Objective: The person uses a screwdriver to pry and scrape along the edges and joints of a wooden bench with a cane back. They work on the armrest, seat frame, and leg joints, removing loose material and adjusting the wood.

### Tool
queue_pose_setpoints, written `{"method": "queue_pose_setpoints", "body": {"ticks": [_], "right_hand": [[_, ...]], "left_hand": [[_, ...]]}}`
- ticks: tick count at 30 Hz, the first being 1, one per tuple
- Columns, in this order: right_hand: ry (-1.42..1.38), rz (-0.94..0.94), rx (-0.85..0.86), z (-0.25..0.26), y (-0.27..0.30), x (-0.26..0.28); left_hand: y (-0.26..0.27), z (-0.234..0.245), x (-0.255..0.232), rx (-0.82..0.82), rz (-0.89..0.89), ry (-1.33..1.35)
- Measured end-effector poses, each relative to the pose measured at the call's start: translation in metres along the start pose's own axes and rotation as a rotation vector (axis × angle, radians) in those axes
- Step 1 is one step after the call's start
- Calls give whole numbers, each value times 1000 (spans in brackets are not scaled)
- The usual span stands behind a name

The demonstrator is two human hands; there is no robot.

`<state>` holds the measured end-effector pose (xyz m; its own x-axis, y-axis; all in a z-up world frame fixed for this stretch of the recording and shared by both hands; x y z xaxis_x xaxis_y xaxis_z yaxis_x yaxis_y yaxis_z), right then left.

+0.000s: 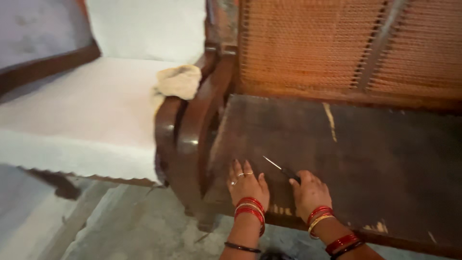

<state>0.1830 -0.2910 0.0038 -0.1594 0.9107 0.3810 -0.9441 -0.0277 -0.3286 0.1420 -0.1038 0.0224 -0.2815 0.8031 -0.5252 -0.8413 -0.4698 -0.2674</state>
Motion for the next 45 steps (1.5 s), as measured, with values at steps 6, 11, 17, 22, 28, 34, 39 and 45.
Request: {"method": "queue_pose_setpoints", "body": {"ticks": [6,11,17,22,28,34,39,45], "right_hand": [[20,81,-167,19,4,-51],[-40,-59,-229,39,3,-96],[-129,-172,-175,34,2,-100],[-161,-41,-329,47,2,-91],[-186,-165,-168,44,7,-94],[-232,-128,-199,37,5,-97],[-204,-37,-248,30,6,-98],[-170,-40,-189,23,6,-103]], "left_hand": [[12,-25,-34,132,-24,-225],[10,-24,-38,117,-9,-293],[11,-25,-38,51,-7,-314],[11,-31,-36,-8,-27,-345],[12,-41,-30,17,-32,-400],[10,-52,-24,33,-46,-448],[8,-52,-21,11,-89,-434],[6,-59,-19,6,-110,-475]]}}
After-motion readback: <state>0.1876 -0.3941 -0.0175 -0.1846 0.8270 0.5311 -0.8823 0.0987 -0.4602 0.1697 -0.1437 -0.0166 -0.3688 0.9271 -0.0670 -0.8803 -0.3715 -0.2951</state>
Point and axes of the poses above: each hand's wrist, its own y-axis away from the middle knuckle, its own z-axis out of the back of the hand, x = y × z, the point moved 7 cm from there along -y, towards the middle knuckle, and after that the axes turned 8 degrees about -x, right-handed, at the moved point
